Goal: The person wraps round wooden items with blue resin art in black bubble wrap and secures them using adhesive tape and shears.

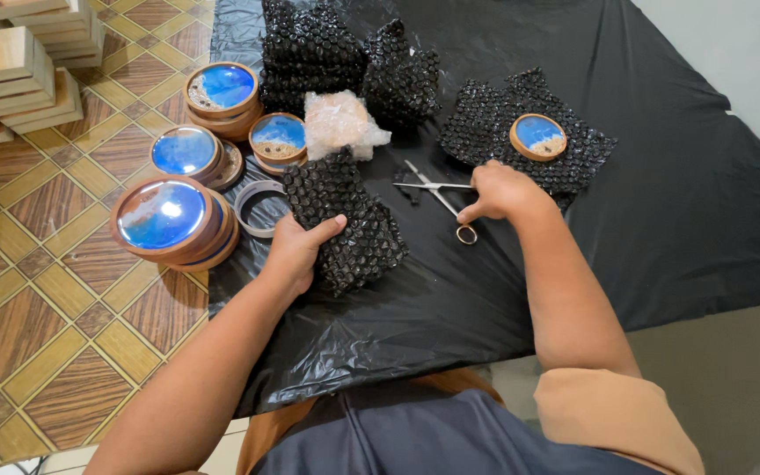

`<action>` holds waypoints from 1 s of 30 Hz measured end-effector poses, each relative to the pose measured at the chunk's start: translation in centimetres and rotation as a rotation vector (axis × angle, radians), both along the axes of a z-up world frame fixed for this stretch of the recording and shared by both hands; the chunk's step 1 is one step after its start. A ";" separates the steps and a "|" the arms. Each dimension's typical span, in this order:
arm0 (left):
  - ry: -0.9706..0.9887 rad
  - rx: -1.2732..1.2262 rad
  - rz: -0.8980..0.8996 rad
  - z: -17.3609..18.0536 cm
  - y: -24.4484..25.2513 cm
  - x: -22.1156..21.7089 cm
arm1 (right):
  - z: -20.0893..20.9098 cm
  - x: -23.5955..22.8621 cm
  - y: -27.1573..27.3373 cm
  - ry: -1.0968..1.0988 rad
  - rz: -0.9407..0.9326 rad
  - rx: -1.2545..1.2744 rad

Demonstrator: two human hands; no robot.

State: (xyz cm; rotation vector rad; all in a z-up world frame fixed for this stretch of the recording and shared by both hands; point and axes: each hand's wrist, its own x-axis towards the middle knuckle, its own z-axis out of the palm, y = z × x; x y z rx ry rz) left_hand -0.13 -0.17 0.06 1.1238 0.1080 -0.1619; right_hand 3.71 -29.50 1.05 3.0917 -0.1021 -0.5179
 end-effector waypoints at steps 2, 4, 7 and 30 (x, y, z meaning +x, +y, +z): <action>-0.001 0.005 -0.001 -0.3 0.0 0.0 | 0.4 -0.3 0.1 -0.017 -0.014 0.004; -0.002 0.009 -0.002 -0.4 0.0 0.1 | 0.2 -0.3 -0.2 -0.034 -0.028 0.006; -0.003 0.003 0.012 -0.7 0.0 0.1 | 0.2 -0.5 0.4 -0.081 -0.059 -0.051; -0.466 0.128 0.007 -1.6 0.9 0.7 | 1.1 -2.8 7.6 -0.362 0.345 1.176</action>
